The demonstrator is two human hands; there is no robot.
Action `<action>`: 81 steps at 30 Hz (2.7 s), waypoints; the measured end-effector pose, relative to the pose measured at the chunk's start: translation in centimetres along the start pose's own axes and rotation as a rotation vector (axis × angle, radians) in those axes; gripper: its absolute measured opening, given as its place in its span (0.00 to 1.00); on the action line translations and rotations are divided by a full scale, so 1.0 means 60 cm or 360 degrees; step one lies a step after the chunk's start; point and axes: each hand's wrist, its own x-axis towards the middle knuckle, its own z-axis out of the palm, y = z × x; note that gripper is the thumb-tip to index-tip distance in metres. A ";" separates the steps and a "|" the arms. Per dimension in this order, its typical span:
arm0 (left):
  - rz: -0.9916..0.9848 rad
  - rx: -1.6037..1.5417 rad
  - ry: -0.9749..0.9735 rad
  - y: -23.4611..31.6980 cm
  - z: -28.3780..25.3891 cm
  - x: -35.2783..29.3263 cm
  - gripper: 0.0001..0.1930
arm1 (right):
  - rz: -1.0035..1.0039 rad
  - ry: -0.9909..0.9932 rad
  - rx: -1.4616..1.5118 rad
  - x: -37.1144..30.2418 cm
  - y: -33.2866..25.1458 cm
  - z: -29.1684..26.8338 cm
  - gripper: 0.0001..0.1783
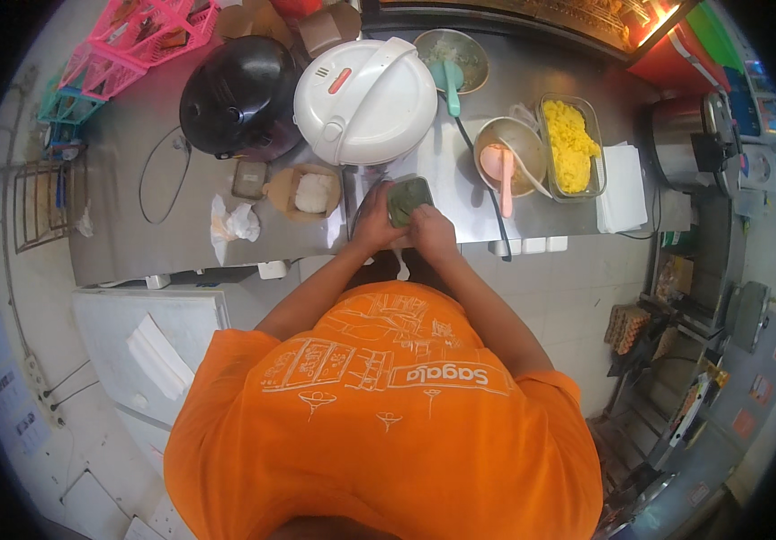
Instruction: The person assembles a meal in a paper container by adding rice, scrambled eggs, and a green vegetable mixture. They use a ladle to scoop rice from a cooker and a spoon to add vegetables, then place the container on a scale before adding more items.
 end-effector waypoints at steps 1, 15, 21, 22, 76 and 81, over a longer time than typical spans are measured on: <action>-0.0001 0.0013 0.0015 0.001 -0.001 -0.003 0.54 | 0.0055 0.0063 0.0007 0.004 -0.007 -0.009 0.05; -0.0137 0.0038 0.0013 0.005 0.004 -0.008 0.53 | -0.0012 -0.0154 0.0038 0.004 -0.025 -0.003 0.04; -0.0134 -0.0003 0.0044 0.008 0.003 -0.002 0.54 | 0.0080 -0.0243 -0.0260 0.004 -0.008 -0.033 0.08; -0.0127 0.0015 0.0054 0.007 0.006 -0.003 0.54 | 0.0046 -0.0268 -0.0250 0.003 -0.007 -0.032 0.08; 0.0098 0.0062 -0.0021 -0.008 -0.013 0.018 0.52 | -0.0291 -0.0159 -0.0348 0.045 0.044 0.020 0.20; 0.0147 0.0067 0.0031 -0.018 -0.005 0.018 0.52 | -0.0423 -0.0329 -0.0483 0.038 0.042 -0.004 0.23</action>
